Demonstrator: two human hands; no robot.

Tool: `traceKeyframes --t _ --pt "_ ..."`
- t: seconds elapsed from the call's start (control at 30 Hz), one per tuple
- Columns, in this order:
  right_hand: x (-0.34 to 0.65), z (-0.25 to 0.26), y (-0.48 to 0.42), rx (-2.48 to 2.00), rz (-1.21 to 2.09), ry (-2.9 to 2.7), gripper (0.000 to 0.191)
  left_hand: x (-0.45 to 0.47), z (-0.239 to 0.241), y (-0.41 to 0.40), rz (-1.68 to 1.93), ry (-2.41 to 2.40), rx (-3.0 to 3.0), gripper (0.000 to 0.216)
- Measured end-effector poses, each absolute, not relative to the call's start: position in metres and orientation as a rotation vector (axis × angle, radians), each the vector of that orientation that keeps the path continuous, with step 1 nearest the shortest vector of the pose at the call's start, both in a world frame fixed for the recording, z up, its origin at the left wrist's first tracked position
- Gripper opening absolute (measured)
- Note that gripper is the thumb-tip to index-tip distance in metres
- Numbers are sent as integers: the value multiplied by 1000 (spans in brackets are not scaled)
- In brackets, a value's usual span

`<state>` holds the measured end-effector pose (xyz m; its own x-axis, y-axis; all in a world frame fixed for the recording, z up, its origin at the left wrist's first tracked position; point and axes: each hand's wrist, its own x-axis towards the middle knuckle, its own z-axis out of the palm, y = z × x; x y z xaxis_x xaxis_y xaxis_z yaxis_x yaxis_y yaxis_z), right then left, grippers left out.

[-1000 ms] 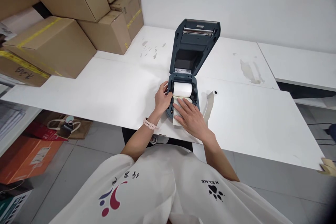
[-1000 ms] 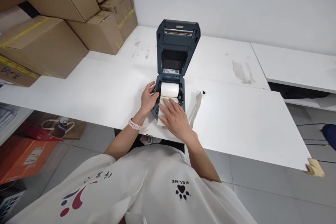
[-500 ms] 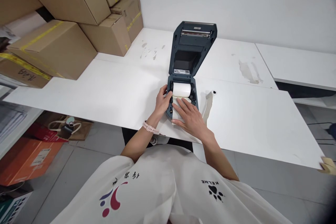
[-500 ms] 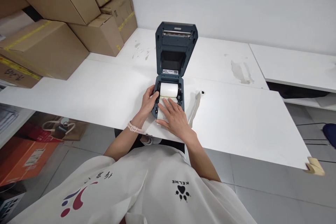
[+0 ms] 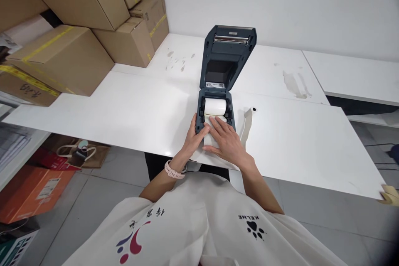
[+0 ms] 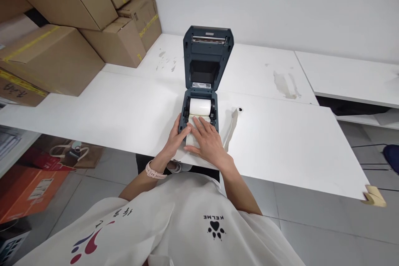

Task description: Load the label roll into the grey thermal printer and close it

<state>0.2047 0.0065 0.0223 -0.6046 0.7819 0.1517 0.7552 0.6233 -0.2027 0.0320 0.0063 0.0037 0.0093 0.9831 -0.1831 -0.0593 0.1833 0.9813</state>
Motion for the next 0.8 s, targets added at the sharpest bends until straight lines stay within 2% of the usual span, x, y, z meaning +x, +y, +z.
traceKeyframes --t 0.17,0.3,0.37,0.43,0.53,0.67,0.8 --pt "208 26 5 -1287 313 -2608 90 29 3 6 1096 1214 1057 90" --pt "233 51 23 -1072 664 -2460 83 25 -1 6 1097 1133 1047 96" --pt "247 71 50 -998 645 -2238 71 24 -2 6 1080 1123 1045 100" --pt "256 92 92 -1028 458 -1971 66 23 -2 5 1064 1124 1053 102" --pt "256 121 171 -1042 456 -1737 72 22 -3 6 1055 1123 1070 103" --pt "251 141 263 -984 706 -1641 79 23 -7 8 1088 1162 1092 106" --pt "254 137 270 -880 723 -1690 82 23 -9 8 1110 1141 1087 106"
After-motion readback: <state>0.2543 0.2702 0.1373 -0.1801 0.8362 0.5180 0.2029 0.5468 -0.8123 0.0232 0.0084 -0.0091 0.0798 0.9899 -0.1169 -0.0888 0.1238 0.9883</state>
